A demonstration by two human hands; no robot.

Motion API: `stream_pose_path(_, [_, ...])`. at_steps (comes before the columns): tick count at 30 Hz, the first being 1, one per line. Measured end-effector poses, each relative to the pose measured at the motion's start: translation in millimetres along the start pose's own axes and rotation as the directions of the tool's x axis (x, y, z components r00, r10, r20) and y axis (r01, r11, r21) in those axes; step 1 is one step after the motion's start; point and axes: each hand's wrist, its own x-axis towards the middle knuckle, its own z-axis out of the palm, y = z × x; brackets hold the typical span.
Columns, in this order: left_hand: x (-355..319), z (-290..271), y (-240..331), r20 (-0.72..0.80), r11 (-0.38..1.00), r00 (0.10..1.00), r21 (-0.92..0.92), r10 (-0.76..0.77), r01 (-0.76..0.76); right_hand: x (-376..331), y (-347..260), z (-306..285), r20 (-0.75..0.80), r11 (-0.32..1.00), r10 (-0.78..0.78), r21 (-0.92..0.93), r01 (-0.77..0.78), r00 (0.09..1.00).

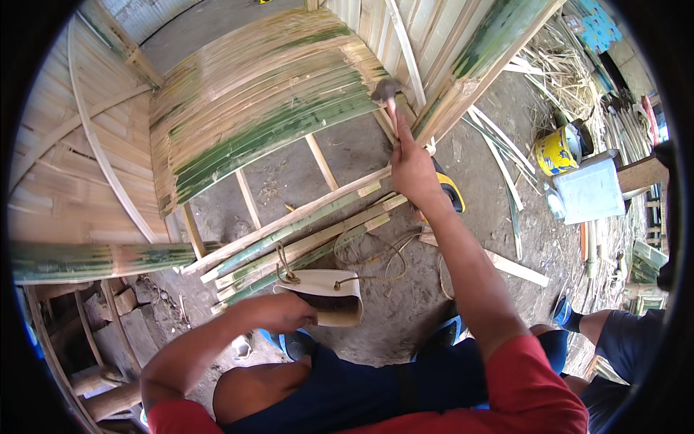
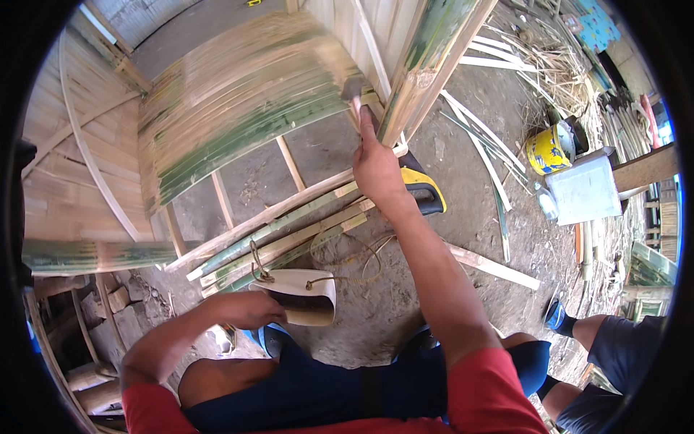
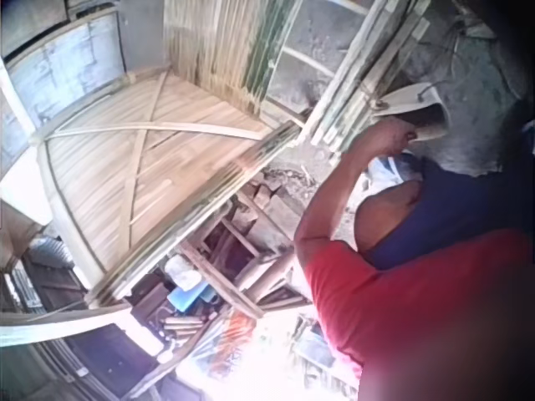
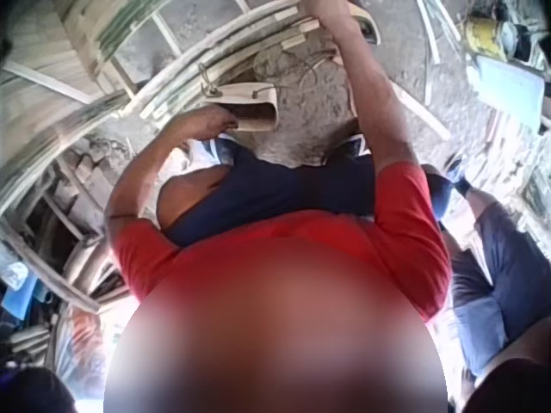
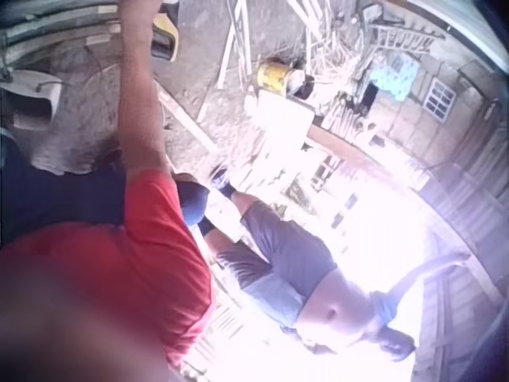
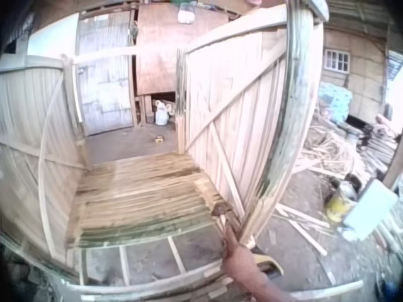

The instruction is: The person assembles a bamboo frame by nailing thin bamboo strips to a larger structure. They use a hammer to drive nails and a hand saw to cut bamboo pieces to size, working in a cluttered workshop environment.

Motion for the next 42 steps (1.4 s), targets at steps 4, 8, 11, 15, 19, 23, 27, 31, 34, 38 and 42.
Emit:
stream_pose_path(4, [65,80,-51,-0.538,0.915,0.836,0.274,-0.110,0.297,-12,1,2,0.039,0.999,0.040,0.030,-0.041,0.998])
stream_pose_path(8, [100,107,-89,-0.829,0.911,0.553,0.164,-0.081,0.379,-39,8,20,0.058,1.000,-0.027,0.001,0.027,0.998])
stream_pose_path(11, [111,116,-91,-0.872,0.929,0.485,0.117,-0.074,0.351,-46,18,23,0.143,0.998,0.049,-0.034,-0.044,0.989])
stream_pose_path(15, [107,111,-98,-0.838,0.918,0.545,0.197,-0.025,0.345,-50,26,29,0.097,0.998,0.021,0.057,-0.027,0.995])
stream_pose_path(19, [104,106,-93,-0.809,0.931,0.578,0.124,-0.106,0.343,-55,32,28,0.071,0.989,0.038,0.139,-0.048,0.997])
stream_pose_path(23, [88,89,-70,-0.599,0.906,0.749,0.089,-0.283,0.414,-58,39,29,0.085,0.957,0.110,0.260,-0.128,0.990])
stream_pose_path(27, [24,59,-27,-0.330,0.903,0.938,0.362,-0.109,0.233,-59,39,27,0.064,0.909,0.105,0.400,-0.122,0.992])
stream_pose_path(31, [-18,4,28,-0.430,0.946,0.874,0.119,-0.226,0.303,-60,35,28,0.027,0.918,0.058,0.390,-0.064,0.998])
stream_pose_path(34, [-5,-76,39,-0.791,0.899,0.553,0.008,-0.262,0.438,-63,33,32,0.279,0.732,0.273,0.560,-0.387,0.921])
stream_pose_path(38, [32,-180,11,-0.993,0.971,0.117,0.038,0.010,0.238,-71,26,33,0.126,0.905,0.181,0.368,-0.216,0.975])
stream_pose_path(42, [79,-224,-29,-0.991,0.989,-0.129,0.017,0.036,0.147,-75,4,16,0.069,0.943,-0.001,0.332,-0.023,0.998])
